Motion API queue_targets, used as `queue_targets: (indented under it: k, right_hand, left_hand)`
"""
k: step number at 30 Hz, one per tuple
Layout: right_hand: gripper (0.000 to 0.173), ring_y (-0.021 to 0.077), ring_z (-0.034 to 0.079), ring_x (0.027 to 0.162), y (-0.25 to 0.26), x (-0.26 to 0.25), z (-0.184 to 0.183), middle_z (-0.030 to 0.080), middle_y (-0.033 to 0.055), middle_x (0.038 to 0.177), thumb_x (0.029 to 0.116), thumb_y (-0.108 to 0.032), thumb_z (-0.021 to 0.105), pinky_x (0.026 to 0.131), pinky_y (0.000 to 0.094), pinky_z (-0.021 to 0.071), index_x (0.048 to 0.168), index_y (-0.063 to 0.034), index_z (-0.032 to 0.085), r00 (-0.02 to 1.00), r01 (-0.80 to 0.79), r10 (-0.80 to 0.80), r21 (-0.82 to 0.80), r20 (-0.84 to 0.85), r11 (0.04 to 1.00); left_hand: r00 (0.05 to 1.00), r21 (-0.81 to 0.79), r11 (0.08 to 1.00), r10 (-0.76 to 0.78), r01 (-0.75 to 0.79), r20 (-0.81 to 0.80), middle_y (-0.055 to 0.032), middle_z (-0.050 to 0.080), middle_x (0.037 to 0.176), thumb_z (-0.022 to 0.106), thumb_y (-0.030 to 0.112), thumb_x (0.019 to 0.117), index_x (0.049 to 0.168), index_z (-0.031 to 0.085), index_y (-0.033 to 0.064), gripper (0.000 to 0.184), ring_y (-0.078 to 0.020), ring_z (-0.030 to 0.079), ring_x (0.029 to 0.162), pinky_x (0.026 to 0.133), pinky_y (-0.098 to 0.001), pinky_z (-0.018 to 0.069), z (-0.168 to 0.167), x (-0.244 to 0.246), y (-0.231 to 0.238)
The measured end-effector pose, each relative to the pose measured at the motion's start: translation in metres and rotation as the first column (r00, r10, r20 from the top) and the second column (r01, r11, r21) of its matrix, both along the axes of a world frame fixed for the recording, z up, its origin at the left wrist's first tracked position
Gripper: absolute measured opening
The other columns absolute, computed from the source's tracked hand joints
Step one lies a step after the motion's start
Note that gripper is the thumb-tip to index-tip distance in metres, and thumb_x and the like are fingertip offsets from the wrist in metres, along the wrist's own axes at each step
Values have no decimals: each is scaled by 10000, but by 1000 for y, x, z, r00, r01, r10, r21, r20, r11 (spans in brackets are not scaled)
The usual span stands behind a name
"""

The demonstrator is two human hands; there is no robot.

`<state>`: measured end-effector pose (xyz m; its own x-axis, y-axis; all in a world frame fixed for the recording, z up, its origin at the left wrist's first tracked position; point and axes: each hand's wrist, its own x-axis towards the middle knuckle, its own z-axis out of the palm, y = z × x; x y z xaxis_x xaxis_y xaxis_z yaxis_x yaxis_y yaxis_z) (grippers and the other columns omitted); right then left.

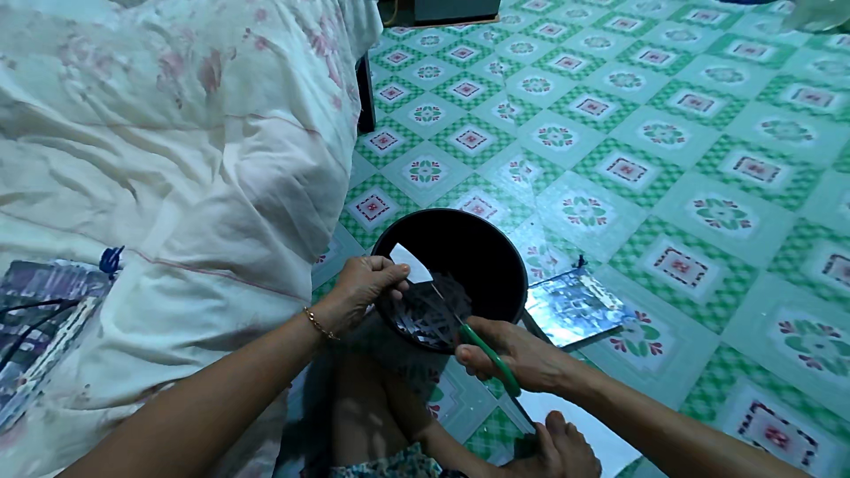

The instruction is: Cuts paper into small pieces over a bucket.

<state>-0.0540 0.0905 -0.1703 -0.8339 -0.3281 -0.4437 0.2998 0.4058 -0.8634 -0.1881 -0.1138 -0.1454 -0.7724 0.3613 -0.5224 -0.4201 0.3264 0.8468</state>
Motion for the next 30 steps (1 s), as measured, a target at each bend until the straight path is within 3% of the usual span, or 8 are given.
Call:
queue_targets:
  k: [4,14,18,26,30]
  right_hand:
    - [505,65,589,715,-4,-3,2,601,-4,824,983,-502,566,681,270,493,1122,-18,595,999,-25,26,34,-23,999]
    - [337,-20,539,543,-6,-1,-2,536,-95,649,982,-407,629,542,155,454,971,-72,598,993,80,-83,-39,-79,996]
    - [389,13,566,609,-9,-3,0,561,-63,710,1000,-430,578,606,200,482,1037,-43,593,998,38,-38,-13,-56,999]
    - [298,-18,534,509,-9,-1,-3,533,-101,609,987,-370,649,518,152,449,917,-86,594,993,95,-98,-47,-70,994]
    - [329,-7,571,561,-13,-1,-2,564,-96,658,993,-406,599,565,173,487,984,-77,580,995,92,-95,-97,-22,991]
  left_hand:
    - [995,16,995,-100,100,7,10,654,682,617,60,1014,855,607,19,165,-38,643,610,624,-170,548,2,10,3]
    - [993,30,993,-116,115,23,13,659,665,605,38,1015,804,586,38,212,-32,644,597,615,-156,541,3,9,2]
    - [980,44,979,-200,200,7,26,659,663,608,16,1006,778,599,48,230,-27,646,606,630,-162,550,0,10,0]
    - [980,40,979,-200,199,23,26,656,649,603,10,1007,770,603,46,240,-30,648,597,629,-162,551,0,10,0]
    - [955,27,956,-292,291,42,44,650,661,590,22,1016,803,613,50,216,-17,632,603,626,-160,539,2,14,0]
